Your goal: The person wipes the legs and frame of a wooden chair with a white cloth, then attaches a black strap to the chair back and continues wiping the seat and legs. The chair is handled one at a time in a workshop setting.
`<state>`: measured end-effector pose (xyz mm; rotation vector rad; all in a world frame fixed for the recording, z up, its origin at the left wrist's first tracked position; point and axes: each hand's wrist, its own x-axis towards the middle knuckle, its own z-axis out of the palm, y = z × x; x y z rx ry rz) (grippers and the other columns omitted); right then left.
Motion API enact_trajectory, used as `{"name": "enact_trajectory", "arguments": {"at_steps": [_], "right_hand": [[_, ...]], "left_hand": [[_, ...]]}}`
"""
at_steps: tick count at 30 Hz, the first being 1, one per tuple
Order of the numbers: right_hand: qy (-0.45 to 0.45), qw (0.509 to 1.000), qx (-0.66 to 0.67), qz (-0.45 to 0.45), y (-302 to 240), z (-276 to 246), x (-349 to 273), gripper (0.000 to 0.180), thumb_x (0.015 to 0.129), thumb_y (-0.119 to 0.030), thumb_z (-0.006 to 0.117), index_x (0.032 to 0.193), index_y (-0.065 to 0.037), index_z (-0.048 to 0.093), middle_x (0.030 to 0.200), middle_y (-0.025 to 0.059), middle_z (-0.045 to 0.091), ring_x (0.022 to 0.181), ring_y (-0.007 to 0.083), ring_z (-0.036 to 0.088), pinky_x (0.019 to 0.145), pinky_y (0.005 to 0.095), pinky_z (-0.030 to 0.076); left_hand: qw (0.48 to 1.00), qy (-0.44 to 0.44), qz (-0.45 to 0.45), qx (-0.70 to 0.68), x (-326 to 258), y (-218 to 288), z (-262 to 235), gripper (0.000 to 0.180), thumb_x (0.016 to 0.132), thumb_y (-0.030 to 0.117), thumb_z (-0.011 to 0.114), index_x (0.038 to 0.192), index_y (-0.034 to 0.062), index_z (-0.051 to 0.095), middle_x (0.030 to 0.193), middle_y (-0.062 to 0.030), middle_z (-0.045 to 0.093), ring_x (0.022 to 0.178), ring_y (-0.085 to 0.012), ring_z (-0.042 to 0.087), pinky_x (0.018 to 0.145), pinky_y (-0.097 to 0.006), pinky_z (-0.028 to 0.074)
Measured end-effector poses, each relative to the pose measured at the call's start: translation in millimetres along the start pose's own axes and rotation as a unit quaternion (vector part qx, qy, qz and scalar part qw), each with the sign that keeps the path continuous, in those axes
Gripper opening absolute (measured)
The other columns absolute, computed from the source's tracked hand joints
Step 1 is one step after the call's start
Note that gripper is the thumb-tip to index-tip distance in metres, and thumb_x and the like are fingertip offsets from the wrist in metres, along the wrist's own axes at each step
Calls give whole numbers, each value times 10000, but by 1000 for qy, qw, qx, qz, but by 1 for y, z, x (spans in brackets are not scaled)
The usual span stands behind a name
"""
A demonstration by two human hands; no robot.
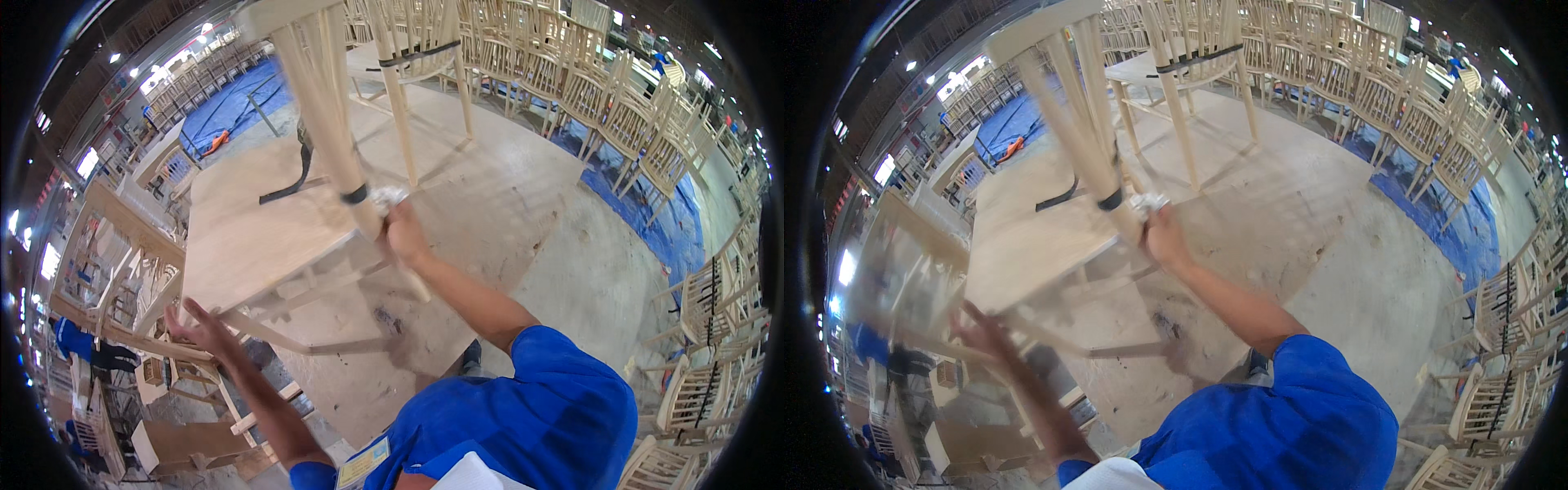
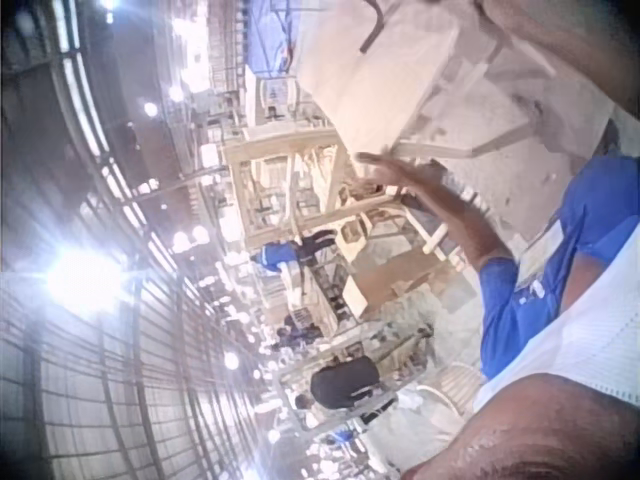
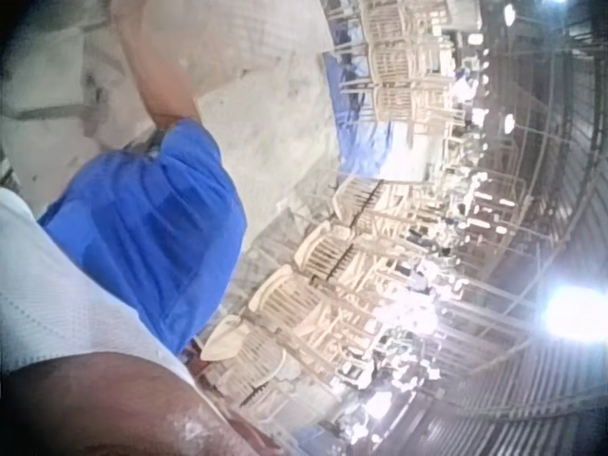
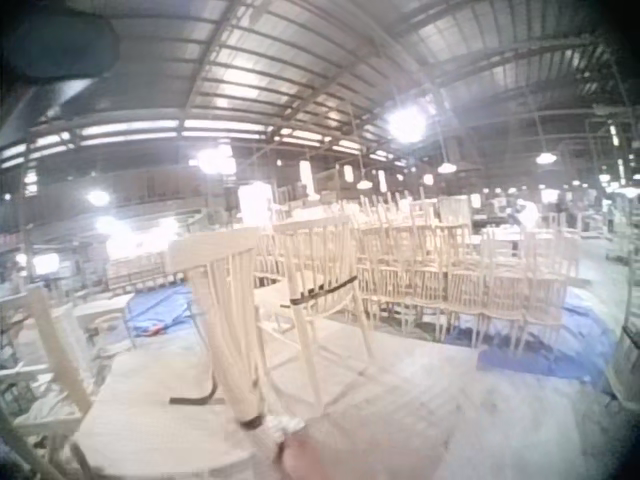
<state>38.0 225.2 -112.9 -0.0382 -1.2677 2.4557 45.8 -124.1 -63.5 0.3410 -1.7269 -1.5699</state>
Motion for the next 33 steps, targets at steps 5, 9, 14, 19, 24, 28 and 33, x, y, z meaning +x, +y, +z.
{"name": "enact_trajectory", "arguments": {"at_steps": [5,9,14,19,24,28,33], "right_hand": [[-167,979,-85,77,18,30,-68,240,1004,-100,589,1233,-37,552,1106,21,645,985,107,615,874,291,522],[-85,987,-135,-9,4,-54,-32,222,992,-119,611,1192,-31,569,1049,18,652,952,110,632,845,286,535],[-6,980,-197,-25,-24,-103,56,201,966,-136,620,1138,-34,605,976,8,663,874,100,617,772,274,511],[-42,968,-248,14,9,-127,108,184,936,-196,684,1039,-44,670,851,3,651,753,97,595,679,292,488],[-120,893,-393,182,58,-182,82,312,888,-262,720,1069,-11,677,951,112,726,873,211,680,785,371,519],[-66,919,-350,167,47,-256,81,269,877,-247,727,1031,-28,697,910,128,721,856,230,688,785,372,528],[123,842,-524,-23,-35,-333,237,321,931,-228,716,1076,54,673,926,183,726,879,204,711,769,351,531]], "left_hand": [[968,-155,147,129,81,1,-18,836,1018,635,472,1551,5,339,1561,-236,380,1412,-359,414,1197,-472,296],[954,-198,170,-145,-58,24,51,777,1012,501,593,1531,-22,348,1478,-252,461,1374,-323,452,1159,-428,334],[951,60,288,100,-64,5,96,629,920,187,797,1393,-26,442,1344,-194,571,1079,-246,637,824,-334,544],[956,-99,276,-2,29,-9,159,482,934,180,776,1310,-14,544,1021,-95,676,931,-159,629,785,-301,512],[957,-200,129,165,142,-23,206,388,983,333,709,1183,25,586,945,-40,650,827,-120,590,744,-281,465],[968,-189,148,71,168,-50,252,426,974,401,715,1158,43,573,946,-40,635,854,-125,591,769,-298,469],[976,1,204,79,121,-81,316,426,1011,400,656,1169,13,573,976,-78,668,875,-183,636,737,-364,502]]}}
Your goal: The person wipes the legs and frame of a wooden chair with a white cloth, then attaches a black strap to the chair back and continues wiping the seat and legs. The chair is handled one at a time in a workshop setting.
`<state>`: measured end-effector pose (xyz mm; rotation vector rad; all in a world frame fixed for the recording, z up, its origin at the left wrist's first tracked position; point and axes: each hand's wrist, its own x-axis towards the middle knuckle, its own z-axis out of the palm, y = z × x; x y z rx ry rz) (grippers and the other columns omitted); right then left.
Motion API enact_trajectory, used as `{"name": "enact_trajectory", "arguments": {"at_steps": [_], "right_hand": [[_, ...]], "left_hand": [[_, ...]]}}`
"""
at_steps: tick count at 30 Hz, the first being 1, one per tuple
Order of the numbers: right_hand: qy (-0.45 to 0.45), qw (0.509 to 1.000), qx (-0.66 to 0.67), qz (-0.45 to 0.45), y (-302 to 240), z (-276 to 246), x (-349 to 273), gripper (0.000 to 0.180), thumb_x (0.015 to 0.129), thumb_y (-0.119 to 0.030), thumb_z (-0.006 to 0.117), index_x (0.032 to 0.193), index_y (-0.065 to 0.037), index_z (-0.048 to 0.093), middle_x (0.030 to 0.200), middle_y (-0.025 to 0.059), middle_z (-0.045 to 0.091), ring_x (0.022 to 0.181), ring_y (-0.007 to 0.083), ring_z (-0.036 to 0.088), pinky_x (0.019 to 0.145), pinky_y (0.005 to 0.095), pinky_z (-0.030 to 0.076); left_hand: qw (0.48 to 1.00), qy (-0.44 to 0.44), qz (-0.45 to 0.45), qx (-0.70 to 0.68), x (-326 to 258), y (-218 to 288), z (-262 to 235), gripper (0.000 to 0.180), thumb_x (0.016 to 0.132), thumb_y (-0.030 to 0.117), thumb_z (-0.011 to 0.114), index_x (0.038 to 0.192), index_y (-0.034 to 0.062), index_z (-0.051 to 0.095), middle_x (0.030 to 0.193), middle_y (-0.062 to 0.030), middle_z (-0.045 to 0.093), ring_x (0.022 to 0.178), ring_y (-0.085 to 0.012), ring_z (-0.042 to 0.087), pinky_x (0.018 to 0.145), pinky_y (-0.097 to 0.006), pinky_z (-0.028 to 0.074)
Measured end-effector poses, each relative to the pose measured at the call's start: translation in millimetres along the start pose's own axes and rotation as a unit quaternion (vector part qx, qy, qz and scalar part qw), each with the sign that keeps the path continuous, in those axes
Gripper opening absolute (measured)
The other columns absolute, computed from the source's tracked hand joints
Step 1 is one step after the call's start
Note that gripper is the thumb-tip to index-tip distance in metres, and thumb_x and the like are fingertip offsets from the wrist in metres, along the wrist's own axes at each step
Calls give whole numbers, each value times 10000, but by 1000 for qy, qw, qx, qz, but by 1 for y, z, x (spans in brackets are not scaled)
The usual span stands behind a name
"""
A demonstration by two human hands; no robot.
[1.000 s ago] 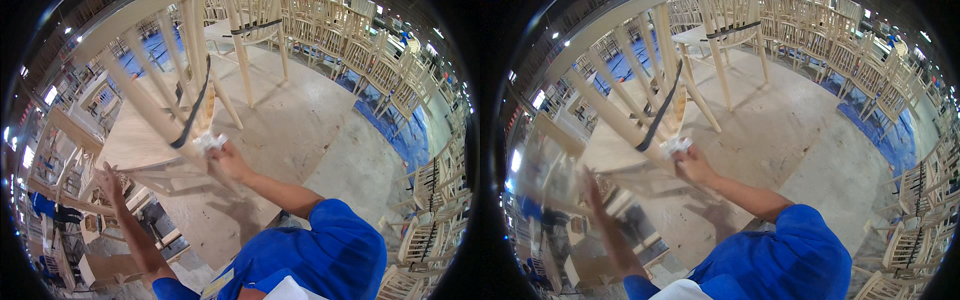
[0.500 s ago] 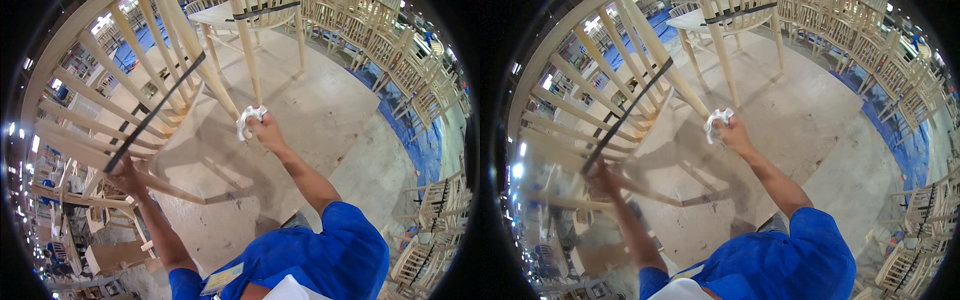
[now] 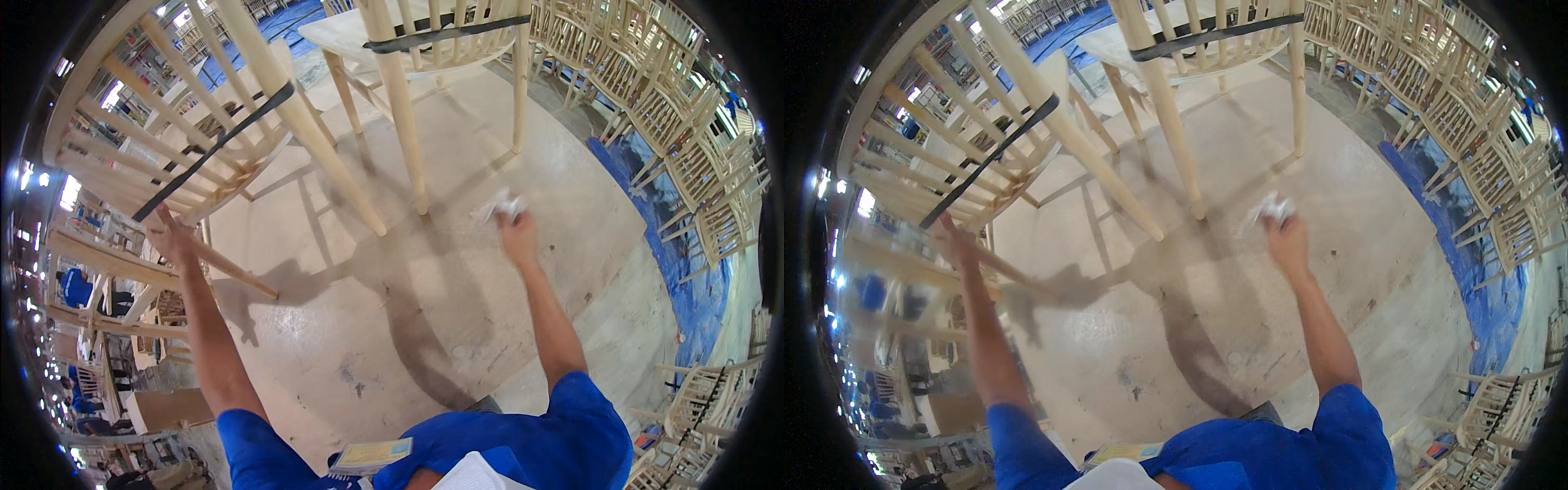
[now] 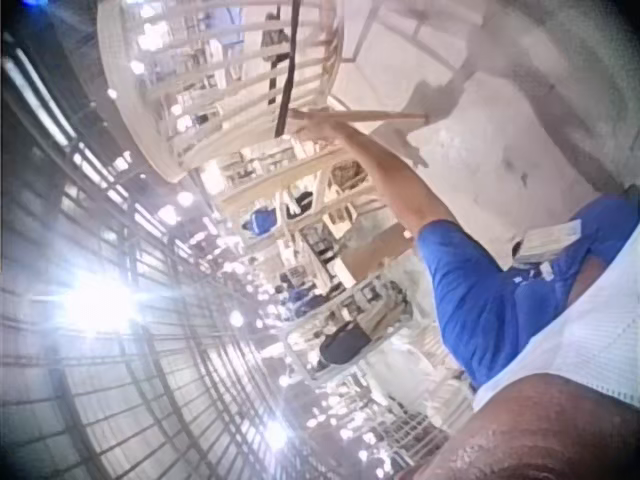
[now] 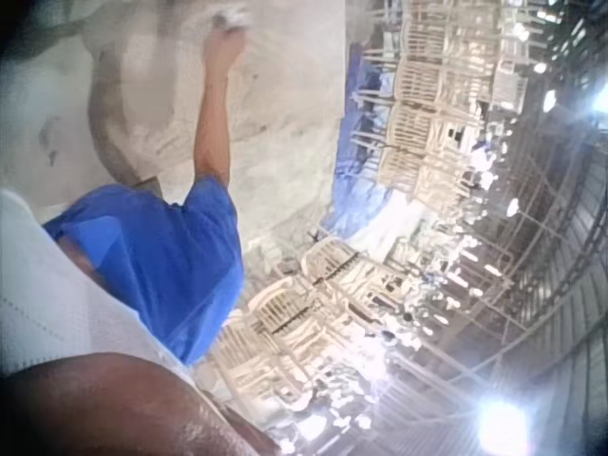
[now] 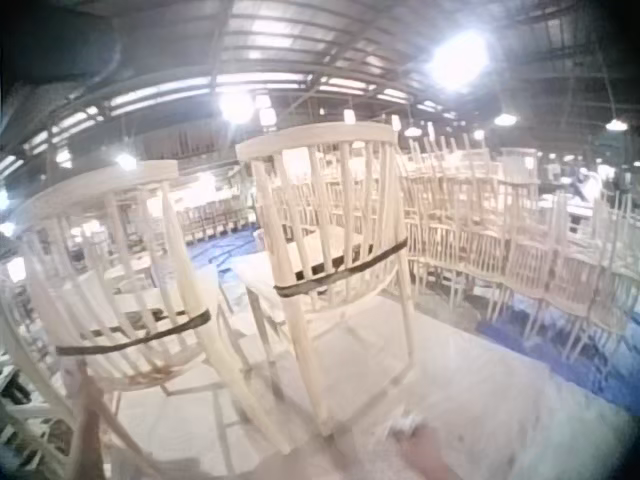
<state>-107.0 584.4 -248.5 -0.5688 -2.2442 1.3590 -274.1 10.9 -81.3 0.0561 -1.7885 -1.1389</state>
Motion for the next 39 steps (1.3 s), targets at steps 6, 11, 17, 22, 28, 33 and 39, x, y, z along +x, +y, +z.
{"name": "enact_trajectory", "arguments": {"at_steps": [6,11,17,22,28,33,39], "right_hand": [[-62,972,-89,-209,-121,-8,169,336,951,-323,701,901,9,714,890,196,729,817,301,714,745,383,537],[-151,944,4,-293,-121,140,134,512,791,-393,813,1086,-28,609,1013,185,683,950,385,655,769,498,524],[-46,963,-157,-216,-114,191,164,458,789,-349,782,1077,-53,583,1051,181,684,1030,361,671,841,487,551],[-55,966,-150,-201,-172,223,166,483,792,-366,781,1084,-31,593,1036,169,703,1014,367,687,869,467,566],[-78,962,-130,-225,-149,222,173,526,820,-444,762,1094,-20,617,1080,200,701,1014,376,686,887,449,559],[-183,947,115,-237,-63,213,137,380,913,-273,690,1167,2,625,1024,95,681,1048,195,659,926,375,540],[-257,881,-297,-264,93,112,-20,617,753,-45,674,1343,54,520,1360,315,518,1259,482,486,1104,530,366]], "left_hand": [[978,-188,-46,-83,-184,68,133,529,931,108,736,1388,-13,499,1364,-168,565,1265,-266,557,1060,-371,473],[994,-34,-55,-85,-174,65,248,930,842,188,836,1454,65,146,1183,-233,565,957,-295,652,823,-371,586],[997,-50,-29,-52,-183,37,288,807,900,225,776,1397,-17,187,1154,-210,577,861,-306,649,729,-389,570],[657,158,354,647,-135,-26,276,433,871,113,752,1219,31,507,895,-78,638,692,-128,625,465,-276,444],[455,246,410,751,-160,-23,271,479,881,238,746,1277,92,518,729,-2,684,625,-111,585,433,-264,371],[991,-28,76,106,-208,21,213,576,941,360,673,1339,-26,515,997,-190,731,938,-349,692,805,-401,529],[859,-338,-381,48,-411,99,-53,333,995,350,644,933,25,687,773,-50,683,700,-121,620,657,-313,497]]}}
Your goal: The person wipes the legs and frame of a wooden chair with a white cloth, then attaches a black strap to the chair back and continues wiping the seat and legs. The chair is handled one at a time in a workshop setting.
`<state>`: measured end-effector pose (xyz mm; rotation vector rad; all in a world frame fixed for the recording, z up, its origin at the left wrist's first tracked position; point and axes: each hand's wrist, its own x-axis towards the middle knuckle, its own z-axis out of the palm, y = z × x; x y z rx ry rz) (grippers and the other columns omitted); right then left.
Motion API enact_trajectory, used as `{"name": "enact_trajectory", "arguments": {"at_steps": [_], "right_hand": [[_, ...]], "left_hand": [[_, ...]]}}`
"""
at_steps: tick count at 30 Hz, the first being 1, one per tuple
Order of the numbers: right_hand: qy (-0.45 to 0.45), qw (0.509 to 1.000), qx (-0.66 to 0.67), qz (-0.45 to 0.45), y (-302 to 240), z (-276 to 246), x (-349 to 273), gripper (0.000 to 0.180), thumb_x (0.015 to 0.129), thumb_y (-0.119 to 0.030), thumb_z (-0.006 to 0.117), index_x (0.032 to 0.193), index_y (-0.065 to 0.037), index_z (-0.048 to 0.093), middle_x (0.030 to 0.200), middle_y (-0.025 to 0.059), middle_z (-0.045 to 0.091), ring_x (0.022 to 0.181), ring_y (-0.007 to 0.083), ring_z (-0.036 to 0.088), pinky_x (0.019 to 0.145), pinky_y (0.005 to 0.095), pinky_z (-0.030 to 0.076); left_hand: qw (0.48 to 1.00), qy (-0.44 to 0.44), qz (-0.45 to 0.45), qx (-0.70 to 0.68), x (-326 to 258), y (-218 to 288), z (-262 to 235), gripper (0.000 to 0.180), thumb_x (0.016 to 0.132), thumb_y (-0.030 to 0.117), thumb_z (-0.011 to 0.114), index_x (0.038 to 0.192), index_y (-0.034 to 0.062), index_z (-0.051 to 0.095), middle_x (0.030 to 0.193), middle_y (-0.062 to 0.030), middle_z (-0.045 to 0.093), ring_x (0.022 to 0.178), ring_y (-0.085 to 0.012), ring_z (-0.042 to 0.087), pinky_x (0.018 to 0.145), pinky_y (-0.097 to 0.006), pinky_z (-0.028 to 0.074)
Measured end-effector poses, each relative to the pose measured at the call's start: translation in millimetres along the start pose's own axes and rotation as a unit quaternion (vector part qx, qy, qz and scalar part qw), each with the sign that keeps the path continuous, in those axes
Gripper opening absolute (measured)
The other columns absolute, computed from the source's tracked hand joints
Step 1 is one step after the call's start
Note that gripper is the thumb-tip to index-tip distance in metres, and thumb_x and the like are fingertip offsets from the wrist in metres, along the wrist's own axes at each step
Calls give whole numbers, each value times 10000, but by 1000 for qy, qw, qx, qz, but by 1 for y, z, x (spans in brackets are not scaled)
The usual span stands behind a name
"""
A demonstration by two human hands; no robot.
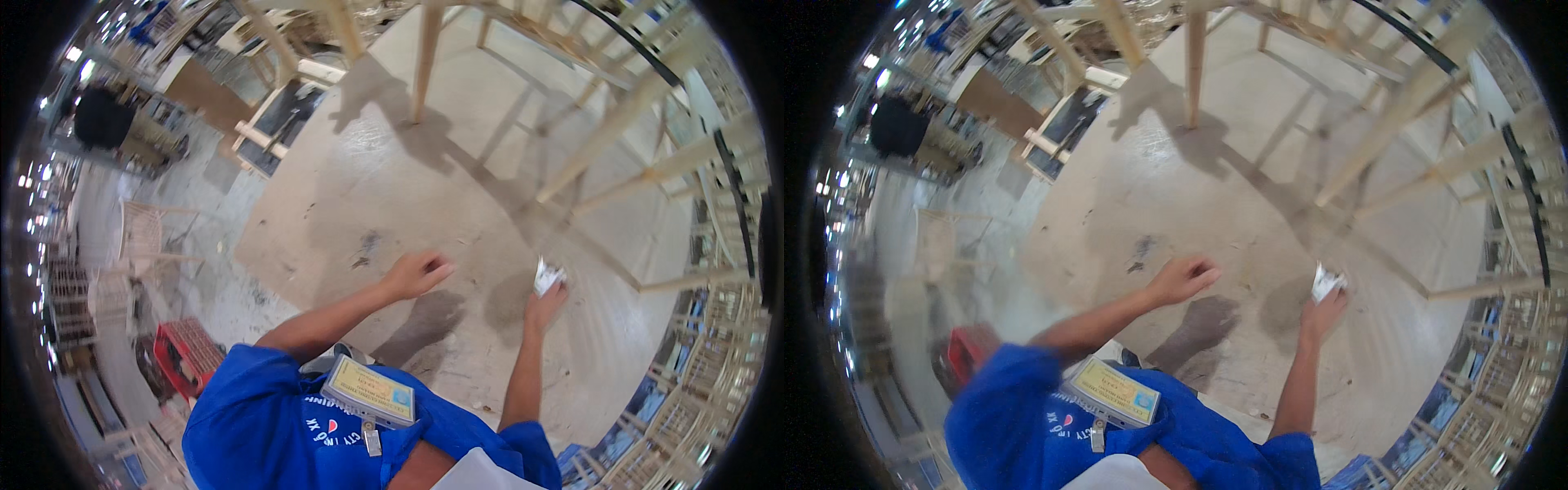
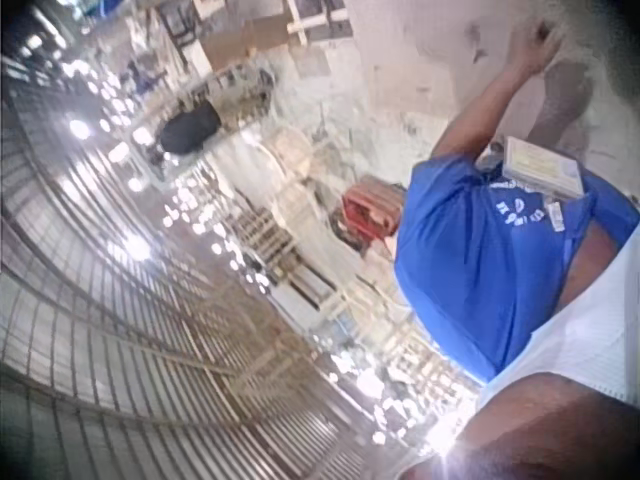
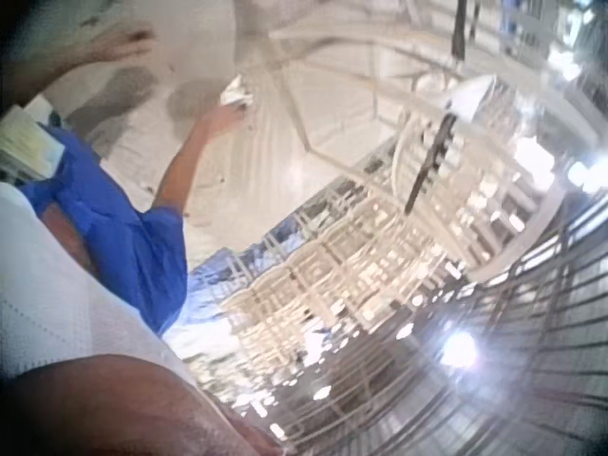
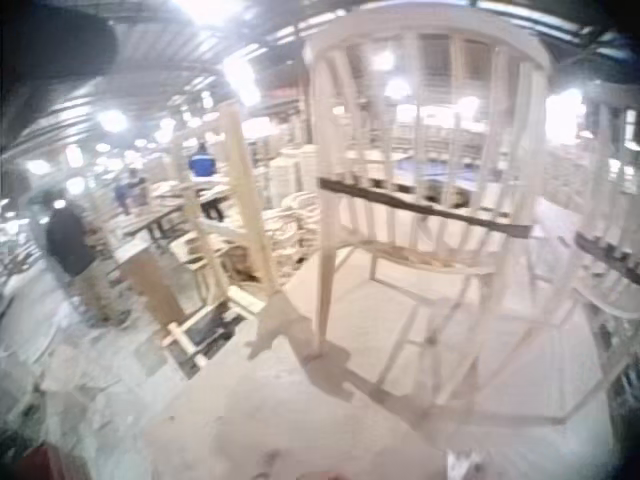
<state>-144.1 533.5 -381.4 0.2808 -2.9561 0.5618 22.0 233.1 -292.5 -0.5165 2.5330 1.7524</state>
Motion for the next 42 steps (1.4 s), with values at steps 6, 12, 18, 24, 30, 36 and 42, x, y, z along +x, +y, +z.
{"name": "enact_trajectory", "arguments": {"at_steps": [6,12,18,24,30,36,42], "right_hand": [[-203,902,381,-19,-121,20,-186,367,871,-123,692,1214,-10,630,1106,207,701,1049,358,690,917,434,528],[-165,831,393,-357,-344,-23,-190,412,856,-195,766,1200,-24,617,1033,213,669,945,421,667,823,474,531],[-104,799,90,-586,-371,-9,-232,523,847,-241,790,1299,-62,595,1255,210,641,1086,375,658,927,493,518],[-703,514,22,-490,-355,2,-468,307,971,-278,722,1169,-44,720,1002,66,741,881,134,668,760,294,544],[-795,428,-23,-430,-425,7,-548,317,972,-283,722,1160,-29,718,1001,70,740,879,134,669,758,293,545],[-842,394,-22,-368,-499,41,-587,328,972,-288,722,1150,-13,716,1001,74,739,876,135,671,756,292,546],[-814,432,-23,-387,-573,101,-614,347,968,-302,727,1103,17,711,967,77,735,852,138,674,748,294,547]], "left_hand": [[924,11,-366,112,-302,-113,-88,382,933,421,704,1030,51,720,882,-114,753,789,-193,729,717,-347,572],[957,-38,-271,96,-391,-146,-60,522,899,567,679,1099,87,729,1002,-164,753,938,-338,723,820,-421,556],[980,-60,-65,-178,-477,-187,-53,298,927,313,700,1029,37,745,882,-72,747,813,-126,630,771,-353,518],[974,129,-103,-156,-579,-207,-66,391,901,403,730,1012,30,751,870,-81,750,814,-137,655,735,-356,525],[950,154,-136,-237,-665,-209,-94,363,866,383,785,984,40,771,869,-64,755,797,-121,656,722,-342,524],[884,363,-179,-234,-695,-229,-113,338,914,375,735,912,37,736,813,-24,708,740,-100,595,671,-317,494],[828,475,-220,-200,-695,-255,-152,375,880,378,761,1018,31,729,919,-107,741,843,-152,665,748,-341,524]]}}
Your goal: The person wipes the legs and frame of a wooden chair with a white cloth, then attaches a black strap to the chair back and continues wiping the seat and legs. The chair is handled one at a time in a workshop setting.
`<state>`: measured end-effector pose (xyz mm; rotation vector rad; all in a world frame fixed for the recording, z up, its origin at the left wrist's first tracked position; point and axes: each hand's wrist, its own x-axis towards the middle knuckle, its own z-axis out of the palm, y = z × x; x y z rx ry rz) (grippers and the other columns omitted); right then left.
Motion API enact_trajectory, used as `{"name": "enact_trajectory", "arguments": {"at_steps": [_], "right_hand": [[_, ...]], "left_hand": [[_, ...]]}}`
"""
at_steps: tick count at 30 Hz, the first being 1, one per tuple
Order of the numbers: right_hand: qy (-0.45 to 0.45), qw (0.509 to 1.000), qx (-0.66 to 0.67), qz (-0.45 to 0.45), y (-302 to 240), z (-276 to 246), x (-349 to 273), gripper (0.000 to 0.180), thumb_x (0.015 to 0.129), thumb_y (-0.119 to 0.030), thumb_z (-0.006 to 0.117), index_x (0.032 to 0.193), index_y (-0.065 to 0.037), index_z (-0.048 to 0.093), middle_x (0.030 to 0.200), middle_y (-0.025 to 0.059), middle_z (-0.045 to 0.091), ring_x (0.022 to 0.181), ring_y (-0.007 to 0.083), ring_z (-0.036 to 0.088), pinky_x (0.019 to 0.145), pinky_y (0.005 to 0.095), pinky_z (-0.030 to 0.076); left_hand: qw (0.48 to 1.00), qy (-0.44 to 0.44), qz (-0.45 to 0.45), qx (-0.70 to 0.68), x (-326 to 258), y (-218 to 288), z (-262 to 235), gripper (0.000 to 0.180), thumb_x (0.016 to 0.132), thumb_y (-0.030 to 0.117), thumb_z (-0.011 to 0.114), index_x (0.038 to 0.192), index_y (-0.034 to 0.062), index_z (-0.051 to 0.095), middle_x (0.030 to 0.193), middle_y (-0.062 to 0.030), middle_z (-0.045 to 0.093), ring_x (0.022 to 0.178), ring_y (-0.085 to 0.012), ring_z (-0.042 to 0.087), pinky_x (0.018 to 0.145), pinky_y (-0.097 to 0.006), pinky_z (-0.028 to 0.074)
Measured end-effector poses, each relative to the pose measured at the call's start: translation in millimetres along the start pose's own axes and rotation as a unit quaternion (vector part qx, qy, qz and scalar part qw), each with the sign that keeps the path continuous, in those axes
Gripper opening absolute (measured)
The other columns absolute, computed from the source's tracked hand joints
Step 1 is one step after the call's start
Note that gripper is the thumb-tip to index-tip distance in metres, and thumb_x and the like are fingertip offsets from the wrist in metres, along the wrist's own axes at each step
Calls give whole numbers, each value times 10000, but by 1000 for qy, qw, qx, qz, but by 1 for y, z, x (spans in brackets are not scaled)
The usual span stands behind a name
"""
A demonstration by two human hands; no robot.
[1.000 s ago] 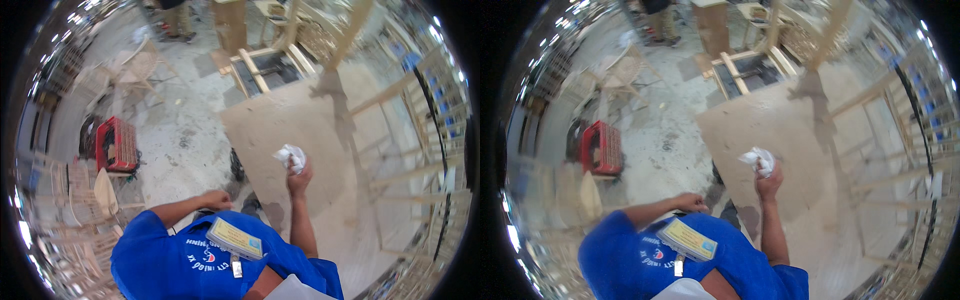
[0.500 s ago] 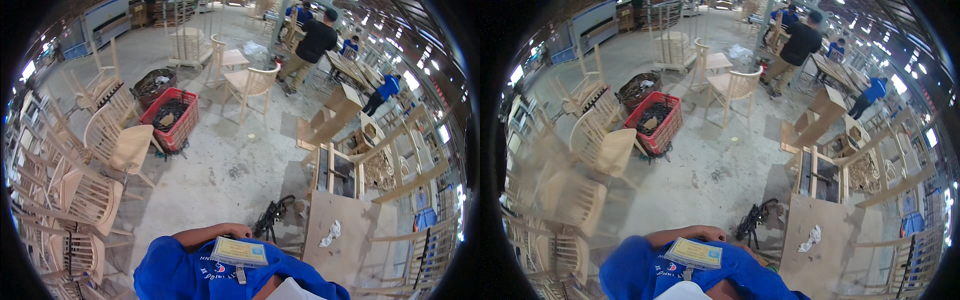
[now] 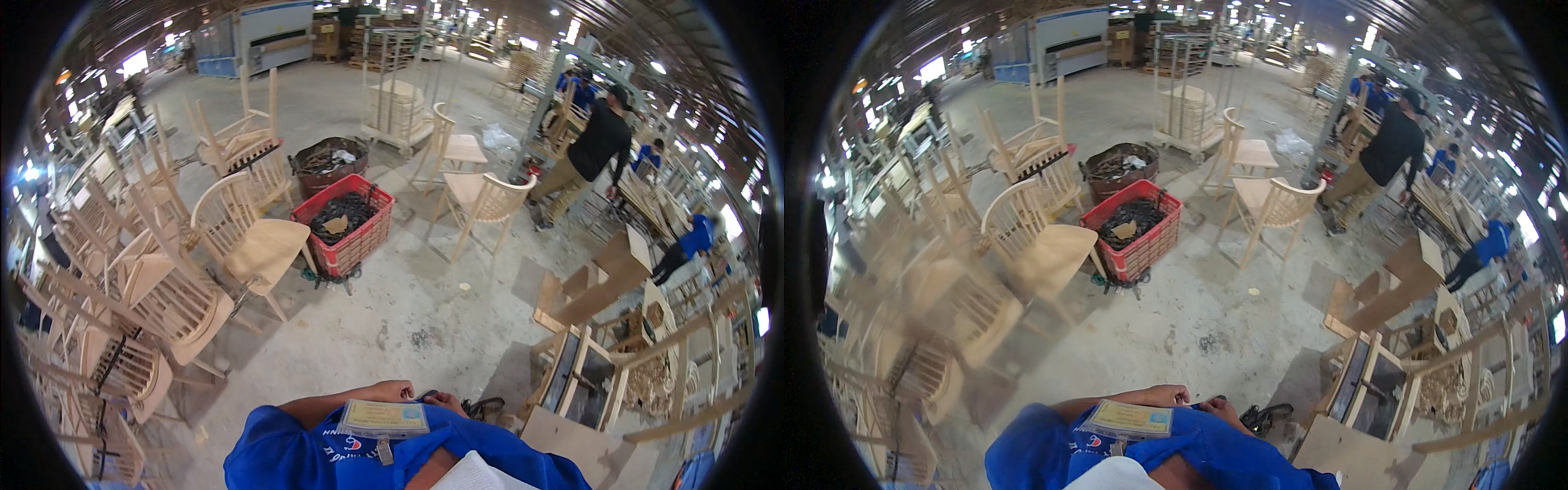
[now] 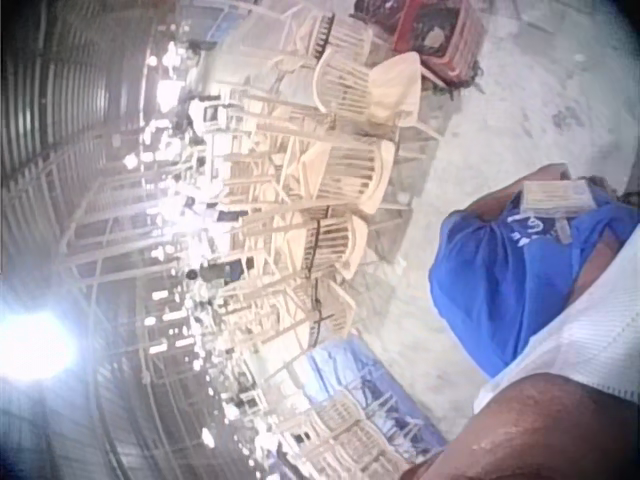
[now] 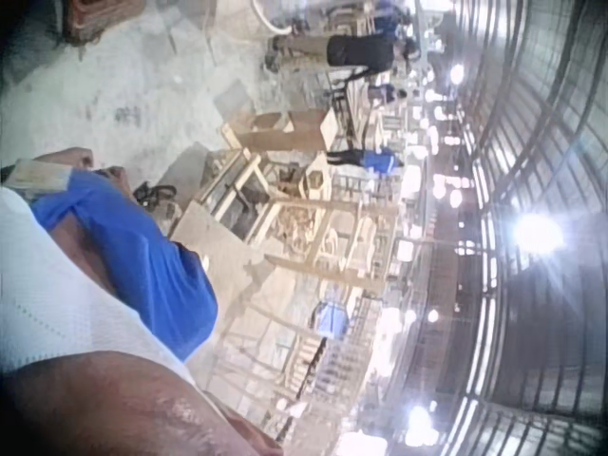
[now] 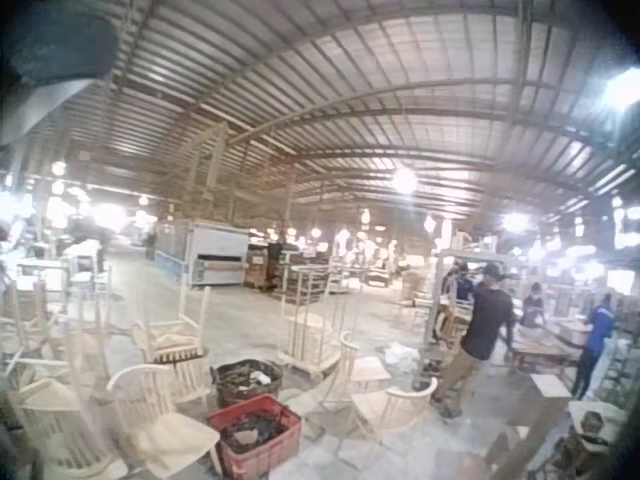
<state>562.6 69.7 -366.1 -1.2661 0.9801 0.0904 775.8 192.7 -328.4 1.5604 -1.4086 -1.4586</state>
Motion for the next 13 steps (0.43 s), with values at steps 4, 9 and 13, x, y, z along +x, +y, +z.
{"name": "enact_trajectory", "arguments": {"at_steps": [4,9,13], "right_hand": [[1,998,13,-66,-20,-53,42,333,951,-319,740,995,9,707,839,48,701,747,125,634,678,303,523],[-75,989,118,-50,-77,-102,43,306,936,-325,752,963,-25,699,812,23,685,714,125,615,675,302,507],[-170,973,156,-5,-106,-135,21,373,949,-373,723,1078,-24,688,897,35,717,730,135,629,706,298,517]], "left_hand": [[994,-99,-9,49,55,21,-11,414,899,347,731,1146,15,717,1026,-108,755,902,-165,671,787,-356,528],[978,-192,-64,-55,105,49,-27,319,908,252,728,1133,26,724,990,-16,738,857,-132,617,755,-363,505],[938,-197,-146,-246,109,55,-42,311,951,246,700,1177,34,724,997,1,737,829,-105,626,743,-324,516]]}}
